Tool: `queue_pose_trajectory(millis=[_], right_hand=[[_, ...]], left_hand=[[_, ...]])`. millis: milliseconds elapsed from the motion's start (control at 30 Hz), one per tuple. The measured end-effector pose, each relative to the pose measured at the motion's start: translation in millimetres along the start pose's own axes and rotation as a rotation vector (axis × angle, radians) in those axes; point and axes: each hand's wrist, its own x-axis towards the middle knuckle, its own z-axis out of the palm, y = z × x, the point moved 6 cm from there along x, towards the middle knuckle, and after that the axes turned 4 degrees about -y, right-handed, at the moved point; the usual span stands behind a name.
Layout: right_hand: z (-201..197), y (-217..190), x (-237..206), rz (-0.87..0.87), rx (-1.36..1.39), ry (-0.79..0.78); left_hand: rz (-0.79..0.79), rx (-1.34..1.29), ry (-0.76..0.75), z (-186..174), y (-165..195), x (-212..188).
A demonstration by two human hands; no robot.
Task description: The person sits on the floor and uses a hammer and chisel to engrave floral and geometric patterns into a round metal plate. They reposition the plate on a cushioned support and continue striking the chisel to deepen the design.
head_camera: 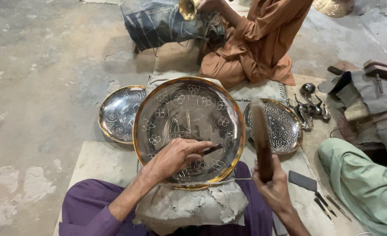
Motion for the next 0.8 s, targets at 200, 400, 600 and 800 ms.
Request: queue_pose_trajectory(millis=[200, 400, 600, 800], right_hand=[[13, 15, -18, -0.084, 0.039, 0.184], [31, 32, -29, -0.157, 0.025, 0.276], [43, 43, -29, -0.371, -0.016, 0.311], [47, 51, -26, -0.599, 0.101, 0.312]], left_hand=[[-0.013, 0.032, -0.124, 7, -4, 6], [0.028, 0.073, -0.249, 11, -5, 11], [0.123, 0.174, -0.341, 13, 3, 13], [0.160, 0.203, -0.362, 12, 5, 10]])
